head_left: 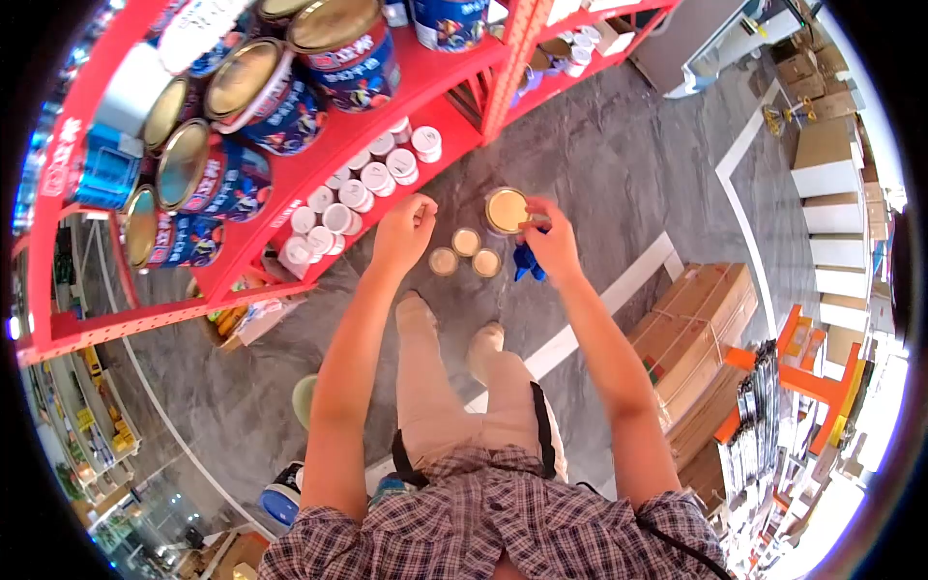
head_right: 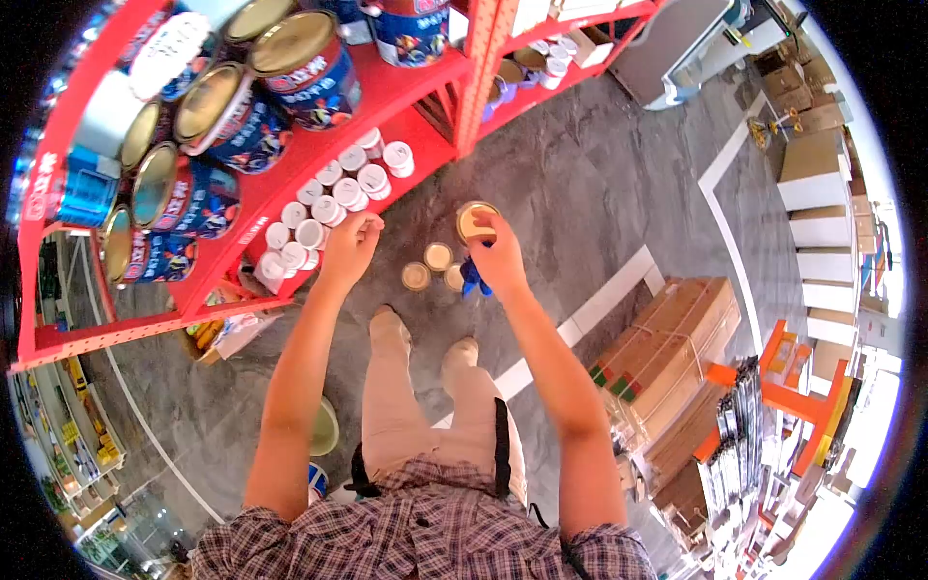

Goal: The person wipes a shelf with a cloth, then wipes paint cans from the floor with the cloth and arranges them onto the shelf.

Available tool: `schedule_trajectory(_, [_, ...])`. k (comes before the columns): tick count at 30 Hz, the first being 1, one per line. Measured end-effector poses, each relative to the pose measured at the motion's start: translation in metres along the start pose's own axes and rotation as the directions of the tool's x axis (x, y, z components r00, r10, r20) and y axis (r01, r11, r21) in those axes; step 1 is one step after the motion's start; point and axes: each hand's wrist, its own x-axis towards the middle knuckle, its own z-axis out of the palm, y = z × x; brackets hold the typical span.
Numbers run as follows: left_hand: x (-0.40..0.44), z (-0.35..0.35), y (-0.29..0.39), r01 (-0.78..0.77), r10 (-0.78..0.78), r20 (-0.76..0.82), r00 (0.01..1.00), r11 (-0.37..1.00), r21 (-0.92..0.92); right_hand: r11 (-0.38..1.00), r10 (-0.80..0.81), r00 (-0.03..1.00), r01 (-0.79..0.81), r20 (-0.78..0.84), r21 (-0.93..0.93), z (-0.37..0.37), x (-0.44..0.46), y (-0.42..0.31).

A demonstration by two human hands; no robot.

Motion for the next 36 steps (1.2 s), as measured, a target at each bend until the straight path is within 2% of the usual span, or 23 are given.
schedule_trajectory(3, [-0.016,0.065,-0.061,0.043,-0.041,-0.055,0.998,0.999,0.030,0.997,0.048,0.999,-0.049,-0.015,-0.058,-0.018,0.000,0.079])
schedule_trajectory(4, [-0.023,0.082,-0.086,0.106,-0.110,0.029,0.994,0.989,0.106,0.991,0.099,0.995,-0.099,0.004,-0.089,-0.022,0.000,0.099])
schedule_trajectory(7, [-0.052,0.127,-0.146,0.094,-0.099,0.014,0.995,0.969,0.227,0.984,0.063,0.998,-0.067,-0.028,-0.164,-0.017,0.007,0.196])
schedule_trajectory(8, [-0.060,0.138,-0.172,0.114,-0.139,0.086,0.987,0.963,0.243,0.984,0.068,0.997,-0.070,-0.019,-0.166,-0.014,0.010,0.226])
schedule_trajectory(9, [-0.066,0.148,-0.189,0.124,-0.147,0.079,0.986,0.962,0.244,0.977,0.092,0.996,-0.091,-0.006,-0.195,-0.008,0.014,0.249])
schedule_trajectory(10, [-0.074,0.158,-0.207,0.140,-0.183,0.089,0.979,0.924,0.356,0.969,0.117,0.993,-0.112,0.008,-0.222,-0.002,0.018,0.273])
schedule_trajectory(11, [-0.084,0.164,-0.226,0.151,-0.221,0.098,0.970,0.871,0.467,0.969,0.124,0.992,-0.117,0.018,-0.219,0.006,0.022,0.297])
schedule_trajectory(12, [-0.091,0.173,-0.253,0.177,-0.302,0.172,0.938,0.841,0.511,0.971,0.201,0.980,-0.198,0.011,-0.132,0.015,0.030,0.320])
schedule_trajectory(13, [-0.095,0.182,-0.280,0.183,-0.305,0.161,0.939,0.836,0.518,0.961,0.273,0.962,-0.272,0.011,-0.046,0.025,0.041,0.343])
schedule_trajectory(17, [-0.119,0.230,-0.404,0.391,-0.504,0.133,0.854,0.788,0.475,0.947,0.311,0.945,-0.317,0.098,0.052,0.065,0.084,0.455])
schedule_trajectory(19, [-0.121,0.251,-0.458,0.483,-0.575,0.092,0.813,0.754,0.444,0.934,0.343,0.930,-0.324,0.130,-0.152,0.087,0.108,0.511])
schedule_trajectory(20, [-0.123,0.261,-0.482,0.505,-0.590,0.094,0.802,0.753,0.422,0.950,0.267,0.960,-0.246,0.088,-0.192,0.100,0.114,0.538])
schedule_trajectory(21, [-0.124,0.274,-0.505,0.528,-0.605,0.094,0.790,0.751,0.397,0.948,0.275,0.957,-0.253,0.095,-0.195,0.110,0.124,0.566])
schedule_trajectory(23, [-0.125,0.293,-0.537,0.586,-0.681,0.089,0.727,0.683,0.437,0.878,0.361,0.922,-0.284,0.143,-0.386,0.130,0.136,0.615])
schedule_trajectory(24, [-0.121,0.301,-0.553,0.626,-0.736,0.075,0.673,0.621,0.472,0.853,0.425,0.899,-0.359,0.108,-0.379,0.141,0.140,0.635])
schedule_trajectory(25, [-0.119,0.308,-0.566,0.633,-0.740,0.065,0.669,0.614,0.471,0.854,0.425,0.897,-0.354,0.119,-0.381,0.153,0.144,0.654])
schedule_trajectory(27, [-0.121,0.319,-0.588,0.793,-0.835,-0.013,0.549,0.517,0.322,0.820,0.523,0.848,-0.474,0.085,-0.319,0.172,0.148,0.690])
schedule_trajectory(28, [-0.126,0.328,-0.609,0.799,-0.841,-0.018,0.541,0.508,0.322,0.802,0.586,0.796,-0.544,0.152,-0.246,0.176,0.150,0.703])
schedule_trajectory(30, [-0.129,0.337,-0.635,0.828,-0.825,0.129,0.550,0.559,0.047,0.836,0.547,0.808,-0.514,0.220,-0.192,0.181,0.142,0.714])
schedule_trajectory(31, [-0.130,0.339,-0.640,0.827,-0.825,0.120,0.552,0.560,0.043,0.868,0.496,0.824,-0.480,0.273,-0.129,0.183,0.143,0.713])
schedule_trajectory(32, [-0.131,0.340,-0.644,0.830,-0.825,0.109,0.554,0.557,-0.002,0.856,0.516,0.796,-0.487,0.316,-0.171,0.184,0.146,0.711])
schedule_trajectory(34, [-0.131,0.336,-0.636,0.833,-0.827,0.104,0.552,0.551,-0.044,0.869,0.492,0.811,-0.479,0.317,-0.123,0.181,0.143,0.672])
schedule_trajectory(36, [-0.123,0.323,-0.608,0.930,-0.890,0.282,0.358,0.311,-0.199,0.879,0.469,0.826,-0.470,0.313,-0.079,0.178,0.143,0.661])
